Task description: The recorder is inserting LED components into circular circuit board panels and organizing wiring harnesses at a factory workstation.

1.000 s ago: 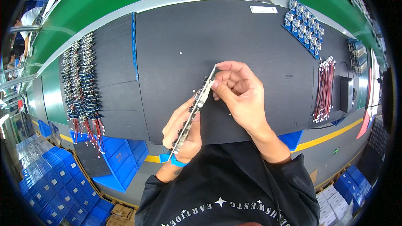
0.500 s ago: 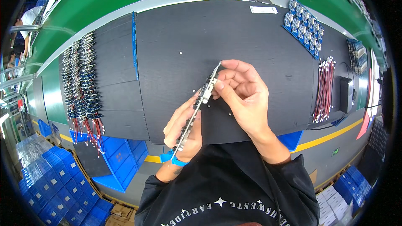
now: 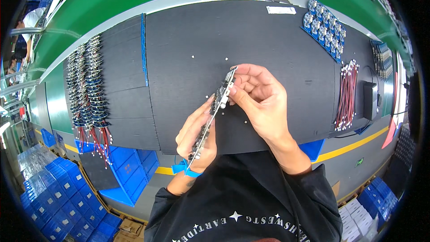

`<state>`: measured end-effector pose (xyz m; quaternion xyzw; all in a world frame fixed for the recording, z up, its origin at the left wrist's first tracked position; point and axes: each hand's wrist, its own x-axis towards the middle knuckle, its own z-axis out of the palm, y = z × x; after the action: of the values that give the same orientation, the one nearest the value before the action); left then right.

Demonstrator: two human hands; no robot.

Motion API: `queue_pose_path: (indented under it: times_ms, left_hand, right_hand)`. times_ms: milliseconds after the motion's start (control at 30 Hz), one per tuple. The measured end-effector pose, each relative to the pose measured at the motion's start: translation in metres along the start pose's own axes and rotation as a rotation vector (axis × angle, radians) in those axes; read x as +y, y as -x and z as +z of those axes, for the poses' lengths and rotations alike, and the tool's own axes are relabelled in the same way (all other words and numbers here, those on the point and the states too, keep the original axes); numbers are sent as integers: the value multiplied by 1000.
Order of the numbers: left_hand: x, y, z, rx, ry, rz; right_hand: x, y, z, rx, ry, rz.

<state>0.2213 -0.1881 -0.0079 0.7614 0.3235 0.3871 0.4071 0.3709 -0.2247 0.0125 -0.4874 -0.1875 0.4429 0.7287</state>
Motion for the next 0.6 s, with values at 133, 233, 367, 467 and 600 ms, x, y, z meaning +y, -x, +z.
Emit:
queue_pose_path:
  times_ms: [133, 233, 367, 467, 600]
  left_hand:
    - [0, 0, 5, 56, -49, -30]
    - [2, 1, 5, 48, -51, -33]
    - [-5, 1, 3, 39, 61, 5]
    - [4, 7, 4, 230, 160, -350]
    - [-4, 12, -3, 288, -56, -209]
  right_hand:
    - [-7, 4, 6, 24, -64, -31]
    - [-9, 4, 6, -16, -91, -44]
    - [-14, 5, 5, -44, -70, -13]
    - [-5, 3, -3, 83, 47, -87]
    - [3, 4, -15, 165, 309, -170]
